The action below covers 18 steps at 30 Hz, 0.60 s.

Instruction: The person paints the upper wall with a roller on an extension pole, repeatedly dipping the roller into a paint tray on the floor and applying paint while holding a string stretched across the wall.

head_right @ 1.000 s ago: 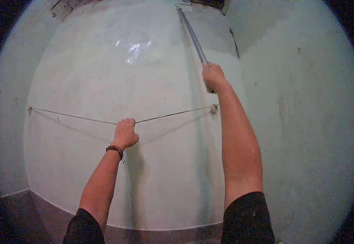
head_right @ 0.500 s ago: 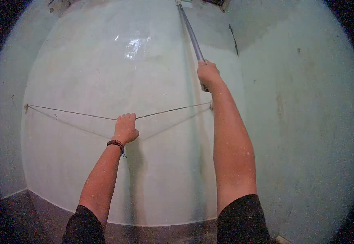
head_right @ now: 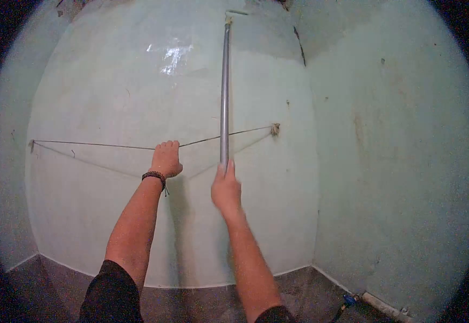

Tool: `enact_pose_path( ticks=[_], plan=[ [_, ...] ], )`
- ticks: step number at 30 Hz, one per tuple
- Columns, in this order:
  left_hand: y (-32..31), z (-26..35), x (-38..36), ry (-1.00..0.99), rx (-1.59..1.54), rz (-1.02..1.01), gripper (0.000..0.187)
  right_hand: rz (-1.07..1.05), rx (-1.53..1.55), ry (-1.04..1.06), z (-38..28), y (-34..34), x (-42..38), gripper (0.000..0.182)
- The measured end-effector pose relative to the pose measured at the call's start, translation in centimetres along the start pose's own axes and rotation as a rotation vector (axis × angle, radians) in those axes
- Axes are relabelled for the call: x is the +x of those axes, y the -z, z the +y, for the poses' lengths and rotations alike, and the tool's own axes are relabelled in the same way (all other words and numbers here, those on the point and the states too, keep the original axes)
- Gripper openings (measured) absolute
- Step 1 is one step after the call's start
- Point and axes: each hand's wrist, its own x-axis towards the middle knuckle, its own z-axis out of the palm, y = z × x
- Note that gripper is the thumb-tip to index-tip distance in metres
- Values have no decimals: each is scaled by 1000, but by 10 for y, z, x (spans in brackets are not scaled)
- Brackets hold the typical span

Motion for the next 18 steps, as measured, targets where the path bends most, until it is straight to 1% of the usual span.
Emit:
enact_pose_path(
  ticks=[2, 5, 6, 8, 9, 10, 11, 13, 15, 16, 18],
  plan=[
    [-5, -2, 2, -2, 5, 8, 42, 16, -50, 82, -23, -4, 60, 45],
    [4, 0, 0, -4, -7, -17, 43, 38, -132, 163, -76, 16, 152, 40],
    [3, 0, 0, 2, -6, -15, 43, 37, -110, 137, -97, 23, 172, 40],
    [0, -2, 1, -9, -40, 18, 44, 27, -84, 121, -146, 34, 184, 40],
    [-3, -4, 1, -24, -47, 25, 44, -47, 38, -38, -171, 41, 182, 40],
    [-1, -4, 2, -20, -46, 25, 44, -118, 156, -202, -183, 43, 183, 40],
    [0, -4, 1, -22, -41, 21, 44, -120, 155, -203, -183, 39, 183, 40],
    [1, -1, 0, -27, -45, 11, 45, -74, -3, -55, -169, 26, 192, 38],
    [0, -2, 1, -11, -46, 20, 45, 29, -301, 228, -126, 6, 175, 37],
    [1, -2, 1, -15, -62, 12, 45, 4, -121, 85, -116, 3, 152, 38],
    [6, 0, 0, -6, -20, 1, 45, -41, -89, 107, -68, -7, 104, 39]
  ],
)
